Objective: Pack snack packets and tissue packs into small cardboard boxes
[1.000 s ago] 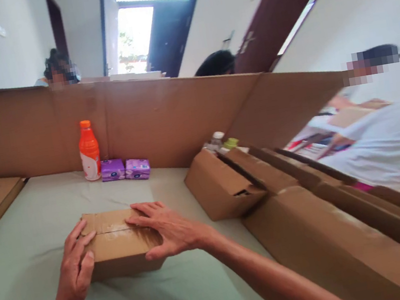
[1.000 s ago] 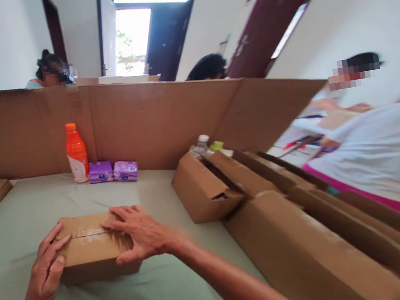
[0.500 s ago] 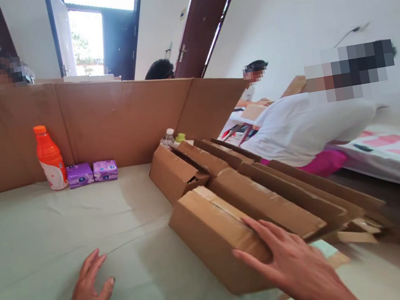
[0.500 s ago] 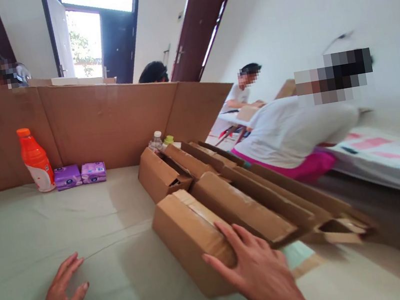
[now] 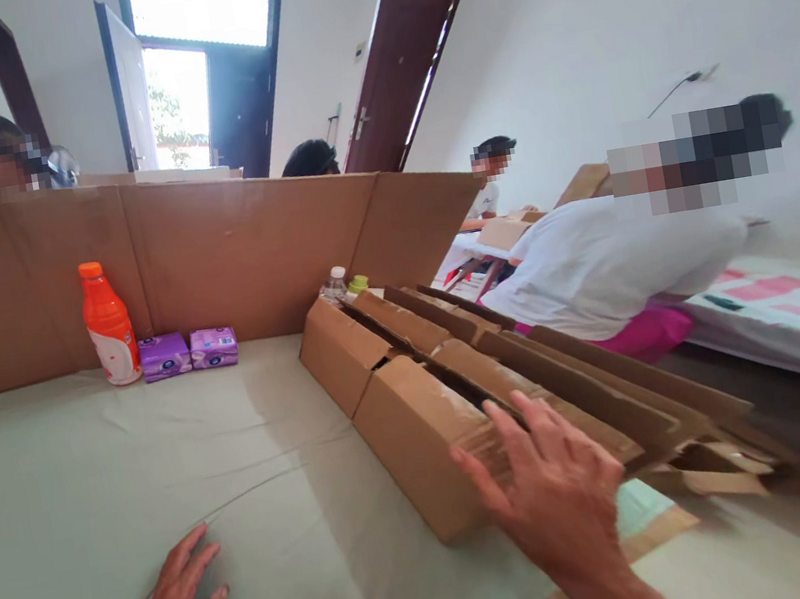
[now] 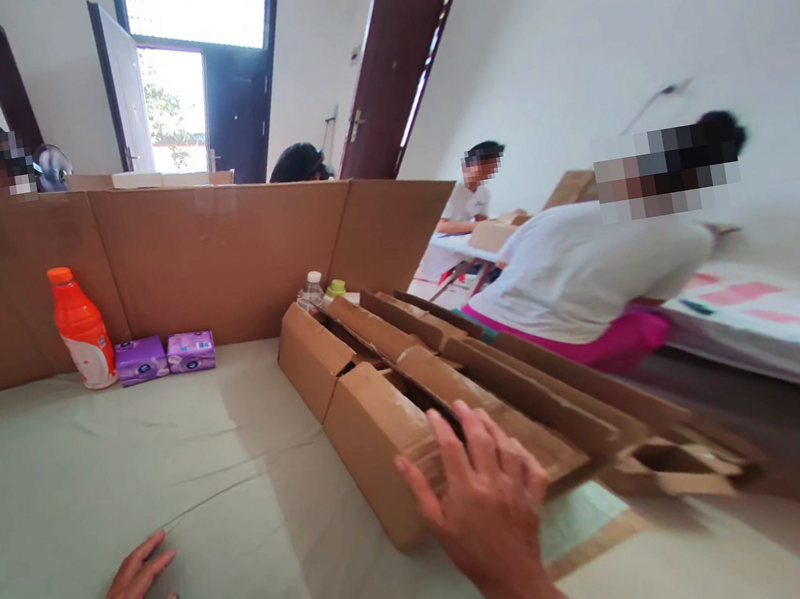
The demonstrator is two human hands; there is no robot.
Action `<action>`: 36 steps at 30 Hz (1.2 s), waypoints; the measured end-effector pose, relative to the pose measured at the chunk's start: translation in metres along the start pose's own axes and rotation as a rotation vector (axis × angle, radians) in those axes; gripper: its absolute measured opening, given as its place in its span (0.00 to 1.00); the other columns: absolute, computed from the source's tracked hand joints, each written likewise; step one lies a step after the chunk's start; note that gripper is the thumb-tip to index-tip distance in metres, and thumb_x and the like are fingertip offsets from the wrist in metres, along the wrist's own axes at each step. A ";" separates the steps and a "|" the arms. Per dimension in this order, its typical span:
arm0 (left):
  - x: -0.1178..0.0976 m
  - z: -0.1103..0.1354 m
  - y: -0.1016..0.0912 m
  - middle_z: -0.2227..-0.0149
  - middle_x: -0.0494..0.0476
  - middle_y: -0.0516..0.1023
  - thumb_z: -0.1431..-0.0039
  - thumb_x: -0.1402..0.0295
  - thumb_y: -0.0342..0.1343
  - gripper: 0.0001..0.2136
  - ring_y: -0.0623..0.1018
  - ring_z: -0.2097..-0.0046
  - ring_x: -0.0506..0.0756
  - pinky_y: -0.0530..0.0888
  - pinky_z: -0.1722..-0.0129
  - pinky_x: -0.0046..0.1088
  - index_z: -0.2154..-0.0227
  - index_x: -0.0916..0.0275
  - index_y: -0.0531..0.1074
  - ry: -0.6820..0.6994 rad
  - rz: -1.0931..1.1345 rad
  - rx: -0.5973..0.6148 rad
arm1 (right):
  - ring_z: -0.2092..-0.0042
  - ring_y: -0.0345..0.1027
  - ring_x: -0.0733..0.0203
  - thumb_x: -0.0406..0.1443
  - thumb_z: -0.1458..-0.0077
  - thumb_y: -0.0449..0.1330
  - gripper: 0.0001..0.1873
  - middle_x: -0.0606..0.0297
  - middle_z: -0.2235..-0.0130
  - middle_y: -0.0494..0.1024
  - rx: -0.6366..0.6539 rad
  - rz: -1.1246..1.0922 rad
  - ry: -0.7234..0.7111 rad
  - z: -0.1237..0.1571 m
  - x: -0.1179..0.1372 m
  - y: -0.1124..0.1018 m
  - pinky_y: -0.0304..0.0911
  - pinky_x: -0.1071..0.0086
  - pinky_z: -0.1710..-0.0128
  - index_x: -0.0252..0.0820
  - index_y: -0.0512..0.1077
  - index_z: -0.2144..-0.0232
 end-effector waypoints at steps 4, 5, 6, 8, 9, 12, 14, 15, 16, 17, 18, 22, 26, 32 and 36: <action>-0.002 0.003 0.004 0.44 0.61 0.79 0.41 0.65 0.54 0.16 0.80 0.47 0.63 0.80 0.49 0.44 0.51 0.55 0.79 0.092 -0.094 -0.053 | 0.38 0.64 0.44 0.35 0.38 0.54 0.16 0.50 0.39 0.71 0.097 -0.340 -0.274 0.062 0.063 0.009 0.59 0.49 0.43 0.44 0.74 0.49; -0.004 0.004 0.005 0.45 0.61 0.79 0.41 0.65 0.54 0.16 0.81 0.47 0.63 0.81 0.50 0.44 0.52 0.55 0.79 0.130 -0.121 -0.069 | 0.39 0.65 0.45 0.34 0.39 0.55 0.16 0.52 0.38 0.70 0.176 -0.399 -0.326 0.083 0.080 0.019 0.61 0.51 0.44 0.45 0.74 0.50; -0.005 0.004 0.006 0.46 0.61 0.80 0.40 0.65 0.54 0.15 0.81 0.48 0.63 0.81 0.51 0.44 0.52 0.55 0.79 0.171 -0.150 -0.085 | 0.41 0.67 0.45 0.34 0.41 0.57 0.18 0.52 0.38 0.70 0.254 -0.431 -0.356 0.103 0.094 0.031 0.63 0.52 0.46 0.45 0.74 0.49; -0.008 0.004 0.008 0.46 0.61 0.80 0.40 0.65 0.54 0.14 0.81 0.48 0.64 0.82 0.53 0.44 0.53 0.55 0.78 0.243 -0.203 -0.118 | 0.42 0.69 0.46 0.35 0.43 0.60 0.22 0.53 0.38 0.71 0.365 -0.455 -0.382 0.134 0.113 0.054 0.65 0.53 0.48 0.45 0.73 0.45; -0.009 0.005 0.010 0.47 0.60 0.80 0.40 0.65 0.54 0.14 0.81 0.48 0.64 0.82 0.53 0.44 0.53 0.55 0.78 0.275 -0.222 -0.132 | 0.42 0.69 0.46 0.36 0.43 0.61 0.24 0.53 0.38 0.71 0.396 -0.460 -0.382 0.144 0.118 0.062 0.66 0.54 0.47 0.45 0.72 0.44; -0.011 0.006 0.013 0.47 0.60 0.80 0.39 0.65 0.54 0.14 0.81 0.49 0.64 0.82 0.54 0.43 0.53 0.54 0.78 0.341 -0.247 -0.159 | 0.41 0.68 0.48 0.35 0.41 0.59 0.22 0.55 0.39 0.73 0.411 -0.477 -0.364 0.152 0.121 0.071 0.65 0.54 0.45 0.45 0.71 0.44; -0.014 0.006 0.016 0.46 0.61 0.80 0.39 0.65 0.53 0.14 0.80 0.48 0.64 0.81 0.53 0.44 0.53 0.55 0.77 0.352 -0.248 -0.158 | 0.41 0.68 0.49 0.33 0.40 0.57 0.20 0.54 0.40 0.73 0.402 -0.484 -0.347 0.148 0.119 0.069 0.65 0.53 0.45 0.43 0.72 0.45; -0.015 0.006 0.017 0.46 0.62 0.79 0.38 0.66 0.53 0.14 0.79 0.47 0.64 0.81 0.52 0.44 0.53 0.56 0.77 0.343 -0.247 -0.150 | 0.41 0.68 0.49 0.33 0.40 0.57 0.20 0.54 0.40 0.74 0.401 -0.484 -0.341 0.146 0.119 0.067 0.65 0.53 0.45 0.43 0.72 0.45; -0.016 0.005 0.018 0.46 0.62 0.79 0.38 0.66 0.52 0.14 0.78 0.46 0.64 0.80 0.51 0.45 0.53 0.56 0.77 0.329 -0.245 -0.136 | 0.41 0.68 0.49 0.33 0.39 0.56 0.19 0.54 0.40 0.74 0.403 -0.482 -0.334 0.144 0.119 0.066 0.65 0.52 0.45 0.42 0.72 0.46; -0.017 0.005 0.018 0.45 0.62 0.78 0.37 0.67 0.51 0.14 0.77 0.46 0.64 0.79 0.50 0.45 0.53 0.57 0.77 0.316 -0.242 -0.120 | 0.41 0.68 0.49 0.33 0.39 0.56 0.19 0.54 0.40 0.74 0.409 -0.478 -0.325 0.143 0.119 0.065 0.65 0.52 0.45 0.42 0.73 0.46; -0.019 0.005 0.019 0.45 0.63 0.78 0.37 0.67 0.51 0.14 0.77 0.45 0.64 0.79 0.50 0.46 0.53 0.57 0.77 0.304 -0.238 -0.106 | 0.41 0.69 0.49 0.33 0.39 0.56 0.19 0.53 0.41 0.74 0.416 -0.475 -0.316 0.143 0.120 0.065 0.65 0.52 0.45 0.42 0.73 0.46; -0.025 0.005 0.018 0.44 0.65 0.77 0.37 0.68 0.49 0.14 0.75 0.44 0.66 0.78 0.49 0.50 0.53 0.60 0.77 0.281 -0.227 -0.060 | 0.41 0.68 0.48 0.33 0.38 0.56 0.18 0.52 0.41 0.75 0.434 -0.473 -0.280 0.143 0.124 0.066 0.64 0.51 0.45 0.42 0.74 0.47; -0.025 0.003 0.017 0.44 0.65 0.77 0.37 0.69 0.50 0.15 0.74 0.43 0.66 0.77 0.47 0.52 0.52 0.60 0.77 0.256 -0.202 -0.014 | 0.41 0.67 0.48 0.33 0.38 0.55 0.18 0.52 0.41 0.74 0.442 -0.476 -0.244 0.144 0.124 0.064 0.64 0.51 0.44 0.41 0.74 0.48; -0.020 0.005 0.013 0.43 0.64 0.76 0.39 0.67 0.53 0.15 0.74 0.41 0.66 0.75 0.45 0.53 0.52 0.58 0.78 0.157 -0.136 0.037 | 0.42 0.68 0.47 0.33 0.38 0.56 0.17 0.52 0.42 0.75 0.386 -0.513 -0.259 0.146 0.123 0.059 0.65 0.50 0.46 0.41 0.73 0.48; -0.023 0.004 0.014 0.42 0.63 0.76 0.42 0.67 0.55 0.17 0.75 0.42 0.65 0.75 0.44 0.52 0.51 0.57 0.78 0.056 -0.138 0.090 | 0.42 0.68 0.48 0.34 0.39 0.57 0.17 0.54 0.41 0.74 0.362 -0.574 -0.264 0.148 0.120 0.055 0.65 0.51 0.46 0.44 0.73 0.48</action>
Point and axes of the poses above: each hand's wrist, its own z-axis away from the middle knuckle, its own y-axis out of the palm, x = y × z, the point moved 8 cm from there along -z, towards the middle knuckle
